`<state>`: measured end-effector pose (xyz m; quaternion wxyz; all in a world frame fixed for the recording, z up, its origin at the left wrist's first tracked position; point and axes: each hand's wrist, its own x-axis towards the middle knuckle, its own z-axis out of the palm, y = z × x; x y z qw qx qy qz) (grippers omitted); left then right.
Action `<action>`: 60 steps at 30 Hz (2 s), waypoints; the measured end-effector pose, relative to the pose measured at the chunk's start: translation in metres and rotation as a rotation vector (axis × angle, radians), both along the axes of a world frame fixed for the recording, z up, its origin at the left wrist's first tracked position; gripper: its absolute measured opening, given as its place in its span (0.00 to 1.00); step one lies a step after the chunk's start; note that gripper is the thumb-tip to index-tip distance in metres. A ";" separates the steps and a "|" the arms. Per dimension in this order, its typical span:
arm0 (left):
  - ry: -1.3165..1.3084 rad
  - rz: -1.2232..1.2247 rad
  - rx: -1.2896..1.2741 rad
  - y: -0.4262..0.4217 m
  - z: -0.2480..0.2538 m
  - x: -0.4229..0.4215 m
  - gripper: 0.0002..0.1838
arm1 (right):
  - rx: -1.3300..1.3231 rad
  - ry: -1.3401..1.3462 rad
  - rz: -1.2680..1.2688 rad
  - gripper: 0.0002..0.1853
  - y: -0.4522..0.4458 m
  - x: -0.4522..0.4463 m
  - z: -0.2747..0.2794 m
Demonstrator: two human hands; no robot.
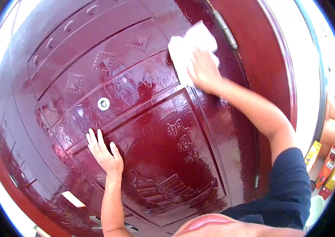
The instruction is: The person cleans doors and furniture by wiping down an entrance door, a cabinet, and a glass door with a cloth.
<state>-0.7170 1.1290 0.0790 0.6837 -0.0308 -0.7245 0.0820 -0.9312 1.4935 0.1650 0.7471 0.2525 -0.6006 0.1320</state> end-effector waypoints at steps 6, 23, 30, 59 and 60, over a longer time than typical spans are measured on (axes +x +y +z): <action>-0.022 0.020 -0.004 0.005 0.001 0.003 0.30 | 0.267 -0.267 0.130 0.35 0.045 0.002 -0.043; -0.066 0.038 -0.060 -0.002 0.000 0.007 0.32 | 0.410 0.175 0.182 0.20 -0.277 0.123 0.275; -0.083 0.077 -0.079 -0.009 -0.002 0.005 0.30 | 0.531 0.115 0.220 0.35 -0.296 0.134 0.287; -0.004 0.200 -0.041 0.003 -0.011 -0.009 0.30 | -0.290 -0.025 0.044 0.22 0.087 -0.068 0.160; 0.000 0.198 -0.048 0.004 -0.010 -0.009 0.30 | -0.275 0.052 0.210 0.21 0.086 -0.087 0.145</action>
